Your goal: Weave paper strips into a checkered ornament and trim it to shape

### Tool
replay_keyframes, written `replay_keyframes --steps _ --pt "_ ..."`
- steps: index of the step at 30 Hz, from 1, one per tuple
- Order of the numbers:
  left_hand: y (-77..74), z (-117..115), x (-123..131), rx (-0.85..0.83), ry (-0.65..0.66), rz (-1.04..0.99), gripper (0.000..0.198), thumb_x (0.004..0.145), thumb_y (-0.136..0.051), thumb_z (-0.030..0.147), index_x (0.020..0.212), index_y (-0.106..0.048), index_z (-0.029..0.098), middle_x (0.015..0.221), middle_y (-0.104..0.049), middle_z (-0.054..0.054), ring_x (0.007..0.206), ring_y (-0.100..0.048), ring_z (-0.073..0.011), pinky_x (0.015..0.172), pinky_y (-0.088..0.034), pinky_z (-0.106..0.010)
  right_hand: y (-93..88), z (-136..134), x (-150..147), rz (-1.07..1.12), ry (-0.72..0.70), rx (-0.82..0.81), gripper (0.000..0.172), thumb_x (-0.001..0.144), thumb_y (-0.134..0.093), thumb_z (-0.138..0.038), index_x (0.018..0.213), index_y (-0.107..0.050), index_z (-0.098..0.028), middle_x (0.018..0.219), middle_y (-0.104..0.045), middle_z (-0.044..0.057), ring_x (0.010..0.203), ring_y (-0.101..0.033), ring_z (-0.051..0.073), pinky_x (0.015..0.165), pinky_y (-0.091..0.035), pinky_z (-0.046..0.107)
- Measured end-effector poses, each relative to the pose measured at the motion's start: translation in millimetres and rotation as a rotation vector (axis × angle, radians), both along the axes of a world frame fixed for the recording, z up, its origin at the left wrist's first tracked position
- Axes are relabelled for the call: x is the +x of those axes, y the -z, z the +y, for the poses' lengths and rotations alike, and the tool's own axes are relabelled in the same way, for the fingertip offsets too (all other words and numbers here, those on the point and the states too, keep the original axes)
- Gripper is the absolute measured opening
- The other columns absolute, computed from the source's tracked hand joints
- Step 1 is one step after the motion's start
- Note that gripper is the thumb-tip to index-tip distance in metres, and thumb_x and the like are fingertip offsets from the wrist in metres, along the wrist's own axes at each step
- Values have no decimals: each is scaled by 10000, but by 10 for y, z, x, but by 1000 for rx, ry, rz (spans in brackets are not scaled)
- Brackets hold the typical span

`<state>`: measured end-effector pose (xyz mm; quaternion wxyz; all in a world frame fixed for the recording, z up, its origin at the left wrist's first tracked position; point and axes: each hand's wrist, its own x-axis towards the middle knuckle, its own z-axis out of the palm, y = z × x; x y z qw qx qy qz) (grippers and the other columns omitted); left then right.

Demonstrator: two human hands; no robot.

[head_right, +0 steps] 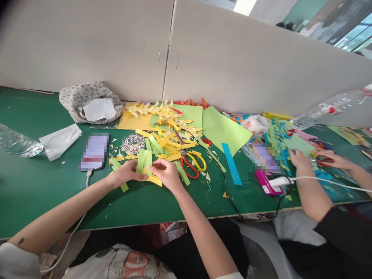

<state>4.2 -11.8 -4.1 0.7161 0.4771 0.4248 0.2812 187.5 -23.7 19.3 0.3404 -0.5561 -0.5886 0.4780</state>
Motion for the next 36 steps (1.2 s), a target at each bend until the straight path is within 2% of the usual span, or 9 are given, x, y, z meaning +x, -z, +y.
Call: replay_keyframes --steps 3,5,7,10,13,17,27,32,36 --pt "-13 20 -6 27 -102 -6 417 584 -768 246 943 -575 156 830 -674 -27 695 -625 -139 625 -508 -248 -59 22 25 125 -17 -131 419 632 -718 -389 987 -597 -201 1009 -639 56 855 -630 189 723 -518 287" --pt "-24 34 -13 36 -163 -2 410 595 -761 264 946 -578 158 874 -684 -42 722 -636 -150 641 -520 -258 -104 28 25 231 -41 -237 543 614 -734 -392 1087 -539 -210 1017 -634 62 827 -645 190 688 -538 295" --pt "-33 44 -15 39 -233 9 411 591 -763 270 943 -579 164 911 -691 -50 747 -645 -158 653 -530 -261 -121 23 2 318 -47 -263 614 580 -761 -366 1120 -512 -213 1003 -644 58 846 -647 195 695 -547 297" --pt "-44 39 -5 25 -290 29 406 581 -770 289 926 -591 168 934 -701 -59 776 -655 -174 677 -540 -276 -71 15 -50 355 49 -185 522 570 -761 -382 1021 -574 -195 989 -662 56 877 -638 200 739 -543 308" --pt "-58 15 19 20 -247 31 416 566 -778 329 915 -623 162 950 -707 -65 811 -661 -207 706 -546 -309 10 15 -76 321 155 -124 414 608 -709 -469 878 -623 -167 874 -680 57 795 -643 200 727 -548 331" --pt "-64 -6 35 15 -250 -24 425 578 -766 385 922 -657 161 980 -706 -71 886 -654 -239 760 -535 -323 48 4 -69 235 140 -74 395 614 -694 -508 800 -642 -163 772 -674 50 720 -637 199 705 -554 345" --pt "-140 -6 -27 19 -244 91 375 584 -766 352 890 -655 166 879 -708 -64 773 -654 -204 609 -513 -267 23 42 72 176 -4 -72 332 611 -704 -464 751 -649 -168 742 -665 37 674 -635 193 644 -545 330" --pt "-93 -2 -24 55 -248 110 327 599 -750 368 835 -656 162 836 -708 -57 716 -646 -183 577 -496 -255 -21 22 42 203 46 -104 377 613 -708 -440 865 -626 -172 861 -684 62 746 -647 202 675 -541 320" --pt "-59 5 -18 63 -248 95 332 616 -734 393 849 -653 171 834 -701 -42 728 -643 -178 601 -502 -268 -33 13 22 172 109 -34 418 611 -720 -411 927 -588 -172 887 -687 76 779 -651 206 721 -534 330"
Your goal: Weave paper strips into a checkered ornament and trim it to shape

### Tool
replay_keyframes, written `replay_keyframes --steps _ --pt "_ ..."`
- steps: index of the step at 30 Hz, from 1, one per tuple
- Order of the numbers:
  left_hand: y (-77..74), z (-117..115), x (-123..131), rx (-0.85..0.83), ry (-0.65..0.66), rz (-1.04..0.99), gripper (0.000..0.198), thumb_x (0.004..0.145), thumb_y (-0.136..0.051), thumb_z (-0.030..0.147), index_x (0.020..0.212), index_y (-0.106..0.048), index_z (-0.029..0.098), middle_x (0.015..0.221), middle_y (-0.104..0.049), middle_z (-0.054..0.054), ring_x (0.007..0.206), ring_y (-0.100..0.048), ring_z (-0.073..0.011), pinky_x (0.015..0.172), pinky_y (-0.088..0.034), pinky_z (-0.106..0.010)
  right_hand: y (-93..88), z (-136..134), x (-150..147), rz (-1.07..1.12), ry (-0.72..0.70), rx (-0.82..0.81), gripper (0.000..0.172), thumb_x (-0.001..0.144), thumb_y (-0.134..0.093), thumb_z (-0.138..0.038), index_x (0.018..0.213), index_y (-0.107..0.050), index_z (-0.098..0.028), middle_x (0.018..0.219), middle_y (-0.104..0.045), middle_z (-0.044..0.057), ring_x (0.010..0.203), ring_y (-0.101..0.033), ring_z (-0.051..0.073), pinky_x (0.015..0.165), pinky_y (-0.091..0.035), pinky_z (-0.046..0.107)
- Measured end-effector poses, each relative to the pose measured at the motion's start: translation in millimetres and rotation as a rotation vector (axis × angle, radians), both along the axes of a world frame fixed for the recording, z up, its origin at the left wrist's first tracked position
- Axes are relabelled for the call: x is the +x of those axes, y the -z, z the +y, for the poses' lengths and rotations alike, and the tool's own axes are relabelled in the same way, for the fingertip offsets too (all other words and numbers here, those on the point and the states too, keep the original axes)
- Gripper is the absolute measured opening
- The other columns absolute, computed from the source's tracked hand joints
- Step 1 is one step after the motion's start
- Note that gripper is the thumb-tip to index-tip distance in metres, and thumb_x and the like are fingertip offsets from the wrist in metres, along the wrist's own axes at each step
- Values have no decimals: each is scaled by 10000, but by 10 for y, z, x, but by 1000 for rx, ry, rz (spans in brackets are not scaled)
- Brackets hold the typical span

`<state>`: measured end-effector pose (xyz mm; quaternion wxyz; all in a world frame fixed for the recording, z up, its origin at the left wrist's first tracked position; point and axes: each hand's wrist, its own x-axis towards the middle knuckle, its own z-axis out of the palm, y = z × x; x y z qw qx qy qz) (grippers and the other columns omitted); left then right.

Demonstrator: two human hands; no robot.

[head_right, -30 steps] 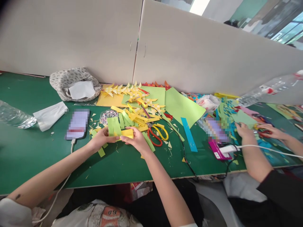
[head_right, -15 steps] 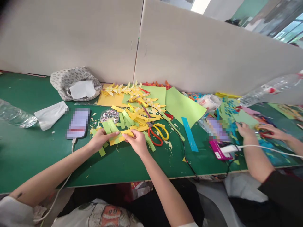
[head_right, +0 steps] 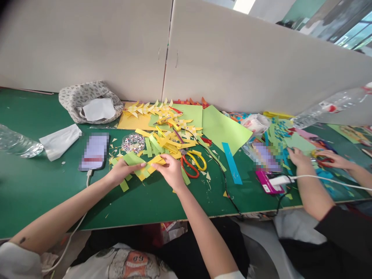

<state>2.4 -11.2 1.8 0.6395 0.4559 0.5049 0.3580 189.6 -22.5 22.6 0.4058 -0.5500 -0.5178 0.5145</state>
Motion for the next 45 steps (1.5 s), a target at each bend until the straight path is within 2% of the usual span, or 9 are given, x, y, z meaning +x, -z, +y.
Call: replay_keyframes --steps 5,10,14,19,26,33,37,40,45 --pt "24 8 6 12 -18 26 284 626 -728 404 783 -665 176 789 -704 -36 697 -635 -172 560 -484 -250 -12 0 -5 9 61 49 430 629 -713 -411 972 -564 -199 911 -686 68 830 -653 210 774 -526 339" --pt "22 -9 12 18 -79 -31 339 633 -727 404 877 -670 175 861 -713 -47 748 -649 -189 612 -509 -277 -17 7 -33 106 90 9 497 608 -739 -369 1030 -532 -207 870 -687 52 831 -654 210 773 -527 342" --pt "-10 -20 21 7 -67 -21 320 616 -741 400 837 -682 176 869 -717 -47 774 -653 -199 650 -524 -290 -22 16 -50 135 119 -5 492 607 -738 -356 1022 -526 -201 848 -688 52 830 -657 214 801 -520 360" --pt "-30 -33 42 27 -63 -72 319 616 -746 381 854 -676 180 916 -715 -51 806 -657 -204 715 -532 -311 -24 0 -87 186 72 -44 565 568 -755 -360 1050 -502 -205 945 -676 70 890 -647 227 802 -525 357" --pt "-16 -51 37 -6 -21 -53 305 662 -702 421 869 -683 198 888 -715 -41 816 -651 -203 724 -524 -304 10 -32 -116 34 22 29 462 634 -697 -373 1032 -532 -208 880 -650 48 803 -637 192 707 -523 296" --pt "13 -12 10 180 55 106 237 691 -670 420 775 -713 203 802 -715 -24 766 -638 -188 709 -503 -282 -39 -33 -35 -19 -32 16 504 654 -678 -374 1107 -502 -241 794 -644 11 706 -618 174 640 -496 287" --pt "-4 -27 14 193 72 132 217 688 -673 411 759 -715 210 816 -719 -25 796 -646 -196 747 -506 -286 -50 -43 -1 -181 -75 5 549 618 -703 -354 1127 -516 -270 1011 -626 34 876 -603 209 748 -478 326" --pt "-36 -40 17 130 43 110 277 675 -685 417 854 -700 207 858 -717 -30 830 -647 -208 733 -517 -288 -32 -35 1 -245 -42 51 503 611 -709 -351 1079 -545 -268 1115 -584 42 1003 -558 232 815 -453 338" --pt "-40 2 -2 50 92 -30 511 646 -718 377 1086 -559 171 977 -689 -70 878 -650 -216 724 -544 -315 -5 -6 12 -208 34 19 485 638 -678 -332 1083 -511 -234 872 -635 27 774 -618 184 694 -480 313"
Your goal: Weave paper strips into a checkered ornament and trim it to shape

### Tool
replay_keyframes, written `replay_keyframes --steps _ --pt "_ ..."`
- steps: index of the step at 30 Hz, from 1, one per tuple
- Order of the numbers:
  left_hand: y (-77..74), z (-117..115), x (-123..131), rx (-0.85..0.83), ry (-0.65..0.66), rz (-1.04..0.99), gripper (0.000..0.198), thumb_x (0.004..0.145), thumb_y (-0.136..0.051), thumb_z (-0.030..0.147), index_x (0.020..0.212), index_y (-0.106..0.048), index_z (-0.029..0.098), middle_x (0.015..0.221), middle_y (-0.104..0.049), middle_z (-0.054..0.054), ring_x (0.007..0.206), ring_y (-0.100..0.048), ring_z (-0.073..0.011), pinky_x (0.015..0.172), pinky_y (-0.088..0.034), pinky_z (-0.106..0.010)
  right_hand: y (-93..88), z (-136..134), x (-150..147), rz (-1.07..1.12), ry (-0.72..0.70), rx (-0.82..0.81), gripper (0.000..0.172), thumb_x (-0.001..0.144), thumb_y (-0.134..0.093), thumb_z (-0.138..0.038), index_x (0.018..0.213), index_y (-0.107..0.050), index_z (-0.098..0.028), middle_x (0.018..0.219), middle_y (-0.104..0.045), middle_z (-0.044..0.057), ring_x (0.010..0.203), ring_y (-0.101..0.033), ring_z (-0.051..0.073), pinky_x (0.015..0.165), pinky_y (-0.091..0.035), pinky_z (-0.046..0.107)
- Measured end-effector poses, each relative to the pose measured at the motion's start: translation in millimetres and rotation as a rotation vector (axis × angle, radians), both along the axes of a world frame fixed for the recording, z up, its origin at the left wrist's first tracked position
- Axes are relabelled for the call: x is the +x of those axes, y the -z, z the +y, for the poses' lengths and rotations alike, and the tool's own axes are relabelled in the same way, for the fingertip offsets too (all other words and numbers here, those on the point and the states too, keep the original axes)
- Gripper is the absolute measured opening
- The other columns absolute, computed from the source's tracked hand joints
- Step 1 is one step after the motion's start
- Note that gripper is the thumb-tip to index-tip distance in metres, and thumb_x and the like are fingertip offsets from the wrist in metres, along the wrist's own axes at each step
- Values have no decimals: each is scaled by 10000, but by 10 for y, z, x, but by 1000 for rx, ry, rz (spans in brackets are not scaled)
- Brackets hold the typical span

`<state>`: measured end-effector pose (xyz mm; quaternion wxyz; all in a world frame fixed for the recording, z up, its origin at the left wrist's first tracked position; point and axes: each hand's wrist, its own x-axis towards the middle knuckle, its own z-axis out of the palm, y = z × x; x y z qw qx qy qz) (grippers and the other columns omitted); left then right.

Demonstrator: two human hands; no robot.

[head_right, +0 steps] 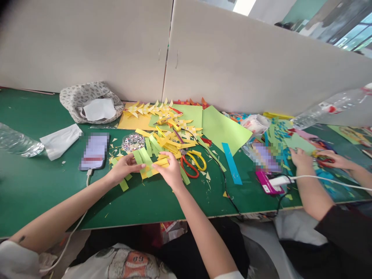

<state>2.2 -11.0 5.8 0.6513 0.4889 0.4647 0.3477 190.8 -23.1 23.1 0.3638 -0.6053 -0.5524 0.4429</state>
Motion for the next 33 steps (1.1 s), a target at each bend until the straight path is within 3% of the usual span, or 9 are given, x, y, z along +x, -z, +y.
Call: replay_keyframes --steps 3,6,9,12,15,19,24,29,33 --pt "-16 64 -66 146 -13 91 582 663 -704 346 1175 -488 174 971 -682 -78 884 -650 -211 771 -539 -360 -22 1 11 -120 -66 -33 459 635 -658 -271 1069 -512 -236 836 -639 14 738 -614 172 643 -462 289" --pt "-119 91 -213 475 -157 331 542 724 -648 309 1223 -456 223 1061 -646 -63 967 -613 -183 787 -528 -314 -46 -15 0 -301 -131 -53 451 632 -637 -220 1063 -506 -234 830 -643 16 666 -602 158 570 -428 258" --pt "-247 20 -401 738 -273 596 280 809 -551 306 1070 -575 205 905 -669 -41 761 -634 -138 679 -522 -258 -45 -36 -18 -457 -152 20 421 641 -615 -189 1045 -503 -222 804 -648 14 684 -598 166 572 -409 254" --pt "-303 -126 -541 903 -186 978 235 843 -505 367 798 -652 189 764 -675 -26 576 -588 -121 526 -441 -235 -28 -51 -16 -586 -201 101 345 657 -601 -184 990 -521 -226 782 -651 2 711 -598 175 574 -397 255" --pt "-302 -278 -598 948 -76 1265 285 861 -466 384 758 -653 195 718 -666 -24 614 -597 -157 446 -341 -235 -16 -54 16 -685 -179 218 300 666 -615 -203 954 -537 -230 845 -655 8 755 -604 184 570 -400 256" --pt "-309 -456 -593 887 79 1291 238 827 -503 437 850 -644 246 788 -658 -1 723 -615 -174 464 -349 -229 -38 -35 89 -723 -115 327 220 693 -627 -280 897 -560 -232 876 -663 14 835 -606 206 574 -428 266" --pt "-257 -608 -488 886 176 1319 327 792 -514 522 847 -634 222 794 -658 -24 745 -615 -210 549 -420 -283 -88 20 207 -767 -97 340 59 757 -567 -258 787 -594 -215 770 -674 18 740 -621 190 552 -445 266" --pt "-207 -544 -226 1004 223 1235 222 870 -470 364 922 -621 210 928 -652 -47 840 -596 -209 690 -457 -326 -12 96 279 -856 -122 450 190 804 -470 -131 872 -634 -197 922 -676 48 877 -606 219 675 -496 323" --pt "-153 -451 53 1165 373 1153 224 885 -459 260 1071 -573 206 1018 -639 -66 916 -583 -213 768 -449 -343 39 135 297 -845 -169 464 265 813 -441 -100 964 -631 -207 1007 -669 30 973 -583 214 763 -499 333"
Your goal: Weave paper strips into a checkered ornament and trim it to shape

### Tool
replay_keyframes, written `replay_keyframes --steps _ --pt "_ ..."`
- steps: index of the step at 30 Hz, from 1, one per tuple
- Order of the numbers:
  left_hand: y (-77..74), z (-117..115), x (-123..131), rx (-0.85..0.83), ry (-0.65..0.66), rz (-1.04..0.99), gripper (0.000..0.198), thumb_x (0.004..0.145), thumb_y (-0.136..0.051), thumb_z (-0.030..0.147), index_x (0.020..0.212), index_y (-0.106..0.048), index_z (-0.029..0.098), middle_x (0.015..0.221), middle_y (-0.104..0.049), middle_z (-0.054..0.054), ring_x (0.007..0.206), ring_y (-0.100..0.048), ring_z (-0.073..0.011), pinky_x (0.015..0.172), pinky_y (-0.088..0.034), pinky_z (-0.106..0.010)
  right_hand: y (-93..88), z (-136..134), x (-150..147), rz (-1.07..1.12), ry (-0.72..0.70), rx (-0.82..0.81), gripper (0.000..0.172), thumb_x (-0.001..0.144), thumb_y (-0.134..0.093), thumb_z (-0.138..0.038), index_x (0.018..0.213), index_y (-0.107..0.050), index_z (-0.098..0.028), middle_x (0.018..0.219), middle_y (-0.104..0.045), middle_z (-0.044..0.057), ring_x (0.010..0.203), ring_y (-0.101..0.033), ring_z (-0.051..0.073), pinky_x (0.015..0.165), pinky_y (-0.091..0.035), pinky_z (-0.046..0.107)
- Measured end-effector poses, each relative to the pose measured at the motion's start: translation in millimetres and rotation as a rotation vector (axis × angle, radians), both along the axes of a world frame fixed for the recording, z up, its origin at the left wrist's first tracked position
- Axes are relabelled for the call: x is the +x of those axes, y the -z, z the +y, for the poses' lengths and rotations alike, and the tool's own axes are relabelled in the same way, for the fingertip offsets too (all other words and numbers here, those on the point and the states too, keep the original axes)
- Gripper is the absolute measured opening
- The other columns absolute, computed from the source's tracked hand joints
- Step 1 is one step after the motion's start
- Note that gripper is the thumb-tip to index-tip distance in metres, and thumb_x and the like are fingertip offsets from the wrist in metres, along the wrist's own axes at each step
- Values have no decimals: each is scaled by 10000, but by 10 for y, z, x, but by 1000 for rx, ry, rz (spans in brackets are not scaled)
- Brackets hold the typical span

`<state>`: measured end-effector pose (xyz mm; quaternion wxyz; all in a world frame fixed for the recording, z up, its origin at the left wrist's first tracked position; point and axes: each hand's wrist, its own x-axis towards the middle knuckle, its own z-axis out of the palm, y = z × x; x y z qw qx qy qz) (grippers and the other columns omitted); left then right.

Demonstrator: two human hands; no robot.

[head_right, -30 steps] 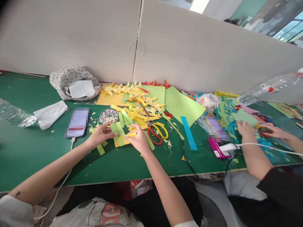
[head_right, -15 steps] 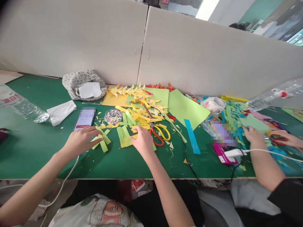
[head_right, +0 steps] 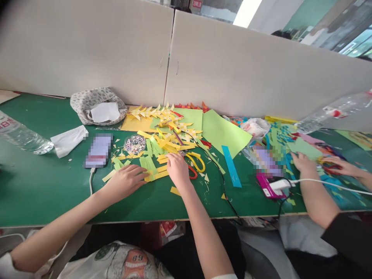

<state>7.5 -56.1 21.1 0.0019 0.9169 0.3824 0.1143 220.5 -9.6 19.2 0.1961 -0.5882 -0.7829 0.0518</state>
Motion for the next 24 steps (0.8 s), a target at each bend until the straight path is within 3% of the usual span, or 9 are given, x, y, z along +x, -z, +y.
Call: replay_keyframes --steps 5,9,13,16,20,24 --pt "144 56 126 24 152 38 293 879 -406 108 1129 -542 175 1104 -623 -86 985 -573 -213 835 -432 -359 -97 41 121 23 95 44 267 822 -436 -116 977 -626 -221 972 -677 32 918 -591 215 676 -501 316" --pt "112 105 5 -53 201 58 344 871 -402 96 1175 -524 200 1168 -601 -68 1006 -570 -211 855 -436 -363 -127 73 193 29 149 58 204 823 -472 -147 934 -630 -212 932 -680 31 875 -596 210 650 -504 311" --pt "6 189 -85 -146 273 36 340 879 -389 109 1156 -543 230 1152 -614 -45 1024 -570 -203 862 -447 -360 -22 94 75 3 -73 55 212 844 -461 -137 971 -622 -191 969 -667 54 903 -597 198 743 -507 329" --pt "-29 273 -89 -213 284 -54 294 903 -374 184 1118 -566 241 1122 -626 -48 1003 -583 -201 832 -468 -358 71 125 -55 -57 -277 54 321 835 -426 -47 1073 -590 -188 1077 -638 64 1027 -555 189 810 -493 315" --pt "-27 396 -118 -265 100 -368 242 900 -389 235 1017 -596 198 1005 -644 -66 892 -613 -163 747 -494 -287 99 187 -111 -163 -354 87 427 798 -370 53 1105 -582 -156 1005 -655 95 966 -563 210 768 -491 341" --pt "-25 468 -205 -300 -157 -604 213 860 -480 333 808 -607 169 729 -649 -14 572 -577 -98 557 -462 -213 46 224 -81 -152 -301 160 370 835 -395 0 1129 -567 -145 930 -654 89 930 -556 212 794 -462 358"
